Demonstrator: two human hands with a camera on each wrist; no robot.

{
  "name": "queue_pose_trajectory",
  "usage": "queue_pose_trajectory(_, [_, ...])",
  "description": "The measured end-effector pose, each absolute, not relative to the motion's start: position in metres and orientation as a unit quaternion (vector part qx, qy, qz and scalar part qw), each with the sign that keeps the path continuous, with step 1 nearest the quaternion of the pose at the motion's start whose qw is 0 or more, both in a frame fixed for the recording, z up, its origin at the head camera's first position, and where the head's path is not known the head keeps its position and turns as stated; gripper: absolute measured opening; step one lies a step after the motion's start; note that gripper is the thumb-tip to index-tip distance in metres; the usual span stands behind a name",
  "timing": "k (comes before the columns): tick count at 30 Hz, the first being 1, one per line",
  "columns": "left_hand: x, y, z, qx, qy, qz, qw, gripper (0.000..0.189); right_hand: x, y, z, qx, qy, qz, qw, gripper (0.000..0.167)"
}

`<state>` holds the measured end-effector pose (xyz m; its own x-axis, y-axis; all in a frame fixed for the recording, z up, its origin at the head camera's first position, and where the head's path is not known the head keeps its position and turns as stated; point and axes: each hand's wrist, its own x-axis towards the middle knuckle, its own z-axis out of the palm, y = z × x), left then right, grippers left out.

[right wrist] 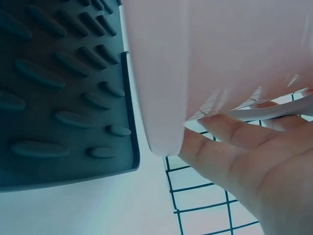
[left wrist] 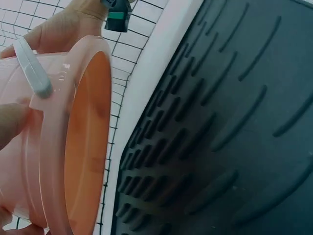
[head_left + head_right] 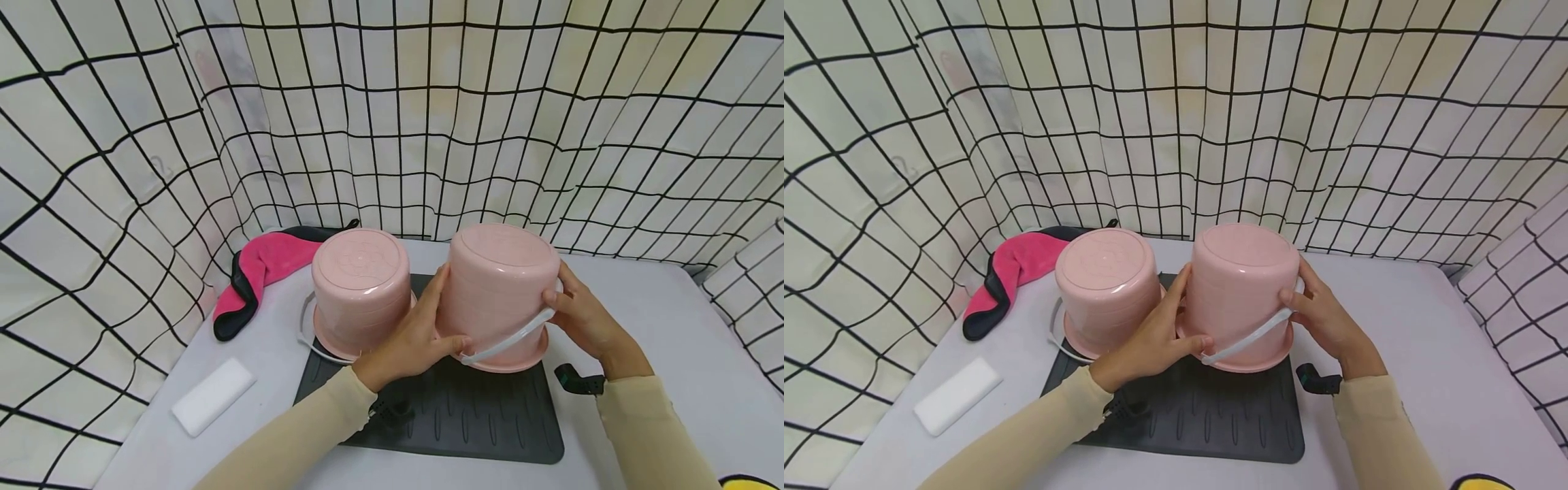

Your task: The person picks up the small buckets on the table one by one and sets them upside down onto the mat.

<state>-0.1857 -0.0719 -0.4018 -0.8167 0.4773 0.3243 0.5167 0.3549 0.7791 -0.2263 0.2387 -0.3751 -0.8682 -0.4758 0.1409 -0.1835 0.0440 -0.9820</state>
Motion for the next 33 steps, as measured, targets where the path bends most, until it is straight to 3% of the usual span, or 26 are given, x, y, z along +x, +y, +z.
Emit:
queue_pose_trajectory(14, [-0.19,-0.067,-0.422,-0.291,-0.856,-0.423,0.061,0.123,-0.232,0.24,-0.387,-0.228,0.724,-0.642,0.108,0.103])
queue_pose_trajectory(33, [-0.193,-0.066,-0.433,-0.264,-0.868,-0.417,0.053,0.118,-0.234,0.239,-0.404,-0.217,0.752,-0.613,0.113,0.112])
